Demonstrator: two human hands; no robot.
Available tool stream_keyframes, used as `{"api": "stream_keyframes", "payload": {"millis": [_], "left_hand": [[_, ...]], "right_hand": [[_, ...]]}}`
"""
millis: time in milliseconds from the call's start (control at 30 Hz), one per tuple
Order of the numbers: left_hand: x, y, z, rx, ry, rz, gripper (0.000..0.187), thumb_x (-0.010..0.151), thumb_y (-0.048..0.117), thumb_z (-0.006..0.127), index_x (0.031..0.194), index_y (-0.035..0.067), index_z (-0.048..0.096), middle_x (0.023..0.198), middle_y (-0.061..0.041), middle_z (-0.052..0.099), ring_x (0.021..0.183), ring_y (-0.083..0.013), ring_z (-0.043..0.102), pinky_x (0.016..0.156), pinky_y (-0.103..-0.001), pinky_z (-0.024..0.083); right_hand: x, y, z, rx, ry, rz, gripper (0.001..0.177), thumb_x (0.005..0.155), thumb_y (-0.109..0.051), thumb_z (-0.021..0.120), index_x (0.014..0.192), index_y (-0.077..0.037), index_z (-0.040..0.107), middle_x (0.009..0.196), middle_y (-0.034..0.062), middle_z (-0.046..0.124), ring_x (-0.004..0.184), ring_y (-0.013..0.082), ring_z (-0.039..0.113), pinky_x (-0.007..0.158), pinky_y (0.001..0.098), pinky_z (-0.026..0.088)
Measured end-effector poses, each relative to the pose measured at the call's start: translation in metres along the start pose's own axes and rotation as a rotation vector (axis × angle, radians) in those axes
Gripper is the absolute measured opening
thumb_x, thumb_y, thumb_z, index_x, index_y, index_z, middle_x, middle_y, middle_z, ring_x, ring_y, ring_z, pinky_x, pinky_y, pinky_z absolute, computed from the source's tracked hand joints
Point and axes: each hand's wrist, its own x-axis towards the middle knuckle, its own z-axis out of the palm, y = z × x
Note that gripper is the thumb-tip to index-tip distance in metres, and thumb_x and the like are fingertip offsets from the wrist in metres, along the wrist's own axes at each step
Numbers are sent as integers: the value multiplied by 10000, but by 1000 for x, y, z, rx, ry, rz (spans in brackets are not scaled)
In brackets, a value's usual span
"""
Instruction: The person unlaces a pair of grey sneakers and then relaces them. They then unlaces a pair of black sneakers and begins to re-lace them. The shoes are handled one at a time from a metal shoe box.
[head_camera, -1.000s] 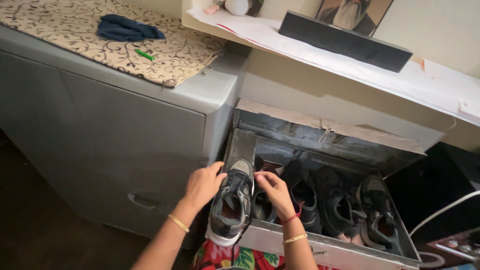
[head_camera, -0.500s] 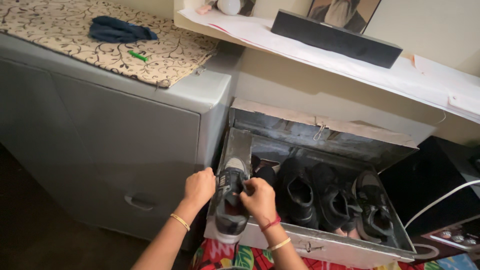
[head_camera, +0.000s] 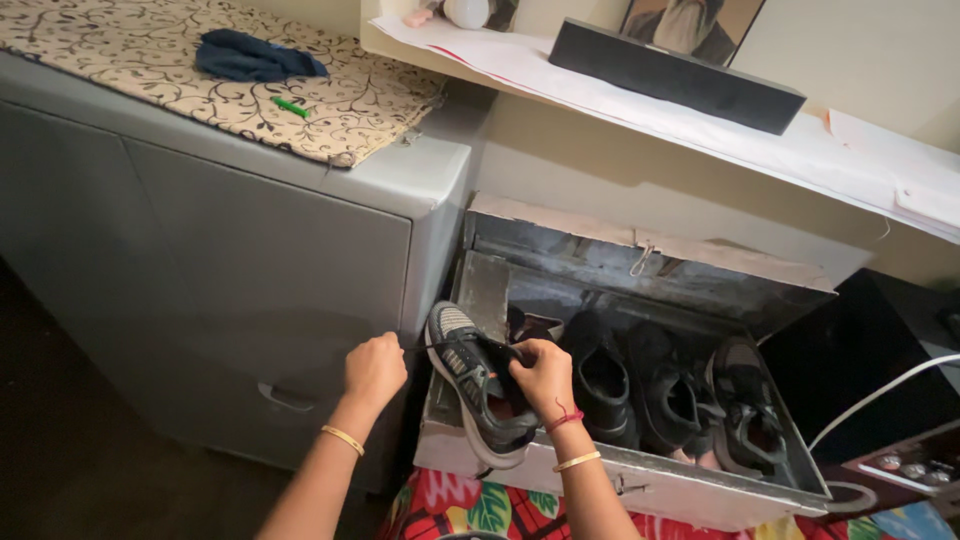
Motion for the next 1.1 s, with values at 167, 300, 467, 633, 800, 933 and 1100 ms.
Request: {"api": "stream_keyframes", "payload": {"millis": [167, 300, 467, 633, 800, 933, 1100], "left_hand": [[-1, 1, -14, -84, -37, 23, 194, 882, 242, 693, 829, 57, 661, 796, -176, 734, 790, -386, 723, 707, -490, 570], [4, 26, -26, -474, -1, 145, 183, 951, 163, 658, 956, -11, 602, 841, -221, 718, 825, -405, 695, 704, -489, 549], [14, 74, -19, -846, -133, 88, 103, 911, 36, 617, 1006, -3, 615, 758, -177, 708, 690, -284, 726, 634, -381, 568], [26, 101, 11, -848, -37, 58, 56, 849, 35, 680, 887, 11, 714, 732, -152, 744, 689, -246, 766, 636, -348, 581], [26, 105, 35, -608, 82, 101, 79, 787, 94, 770, 824, 24, 766, 777, -199, 728, 739, -361, 721, 679, -433, 564], [20, 105, 37, -574, 80, 42, 128, 772, 142, 790, 799, 26, 743, 774, -190, 722, 751, -376, 711, 688, -450, 559], [18, 110, 37, -502, 213, 120, 122, 791, 121, 755, 741, 22, 706, 754, -197, 702, 748, -394, 694, 699, -478, 546]], "right_hand": [[2, -1, -3, -16, -102, -54, 264, 690, -64, 761, 953, -55, 776, 883, 133, 768, 814, 266, 770, 760, 341, 601], [13, -3, 4, -38, -119, -200, 343, 661, -74, 773, 1001, -46, 750, 922, 150, 748, 865, 300, 741, 787, 372, 584], [37, 8, 29, -224, -233, -236, 307, 718, -224, 810, 966, -45, 780, 928, 172, 764, 885, 322, 732, 812, 391, 570], [53, 44, 38, -124, -326, -36, 267, 790, -220, 782, 982, -37, 805, 920, 178, 774, 838, 269, 741, 781, 348, 557], [56, 81, 47, 410, -392, 142, 205, 878, -94, 726, 1037, 22, 785, 909, 71, 794, 833, 130, 707, 784, 270, 550], [55, 98, 58, 591, -418, 218, 222, 907, -60, 690, 1089, 37, 773, 958, 52, 781, 871, 118, 691, 823, 260, 542], [57, 108, 59, 634, -454, 207, 227, 932, -58, 663, 1114, 45, 753, 988, 52, 771, 892, 112, 691, 841, 258, 541]]}}
